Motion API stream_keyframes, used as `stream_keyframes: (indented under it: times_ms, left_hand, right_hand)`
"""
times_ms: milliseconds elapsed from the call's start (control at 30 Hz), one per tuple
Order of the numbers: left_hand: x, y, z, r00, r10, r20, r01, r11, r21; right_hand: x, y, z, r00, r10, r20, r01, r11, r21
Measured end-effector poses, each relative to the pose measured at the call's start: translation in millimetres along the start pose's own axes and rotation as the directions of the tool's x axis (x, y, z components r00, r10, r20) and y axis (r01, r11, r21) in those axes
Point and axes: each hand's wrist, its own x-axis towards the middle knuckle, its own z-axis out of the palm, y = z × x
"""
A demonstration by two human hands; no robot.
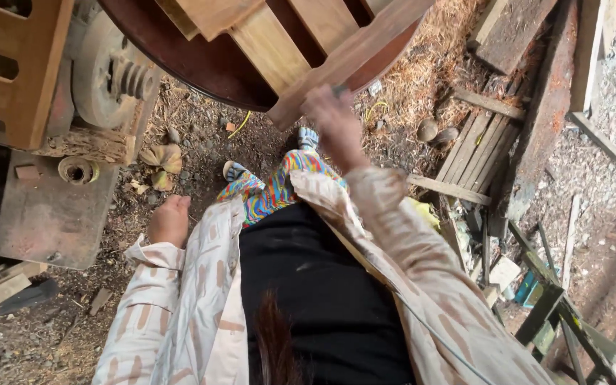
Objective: The person sands a wooden piece with cutouts using a sanding block. They work on the top surface and edges, then flip the piece over to sand the other side.
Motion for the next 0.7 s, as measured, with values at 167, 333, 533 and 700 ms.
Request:
stream_keyframes:
  times_ms: [167, 333, 533, 700]
  left_hand:
    - [5.4, -12.3, 6.8, 0.993, 0.085, -0.079, -0.083, 0.996, 0.029]
    - [-1.1, -0.9, -0.6, 0.993, 0.106, -0.054, -0.107, 0.994, -0.001]
    - [-21.6, 34.1, -18.2, 0.982, 0.150, -0.114, -0.154, 0.988, -0.023]
    - [-32.1, 106.3, -14.7, 0.824, 0.472, -0.314, -0.515, 0.854, -0.068]
  right_hand:
    - [7.1, -3.2, -9.9, 0.993, 0.109, 0.051, -0.102, 0.985, -0.137]
    - [19.1, -48.7, -26.3, 0.988, 0.003, 0.152, 0.012, 0.995, -0.098]
    - [11.1, -1.1, -8.7, 0.986, 0.132, 0.097, -0.076, 0.894, -0.442]
    - [6.5, -44.3, -34.9, 0.970, -0.100, 0.221, 0.132, 0.982, -0.134]
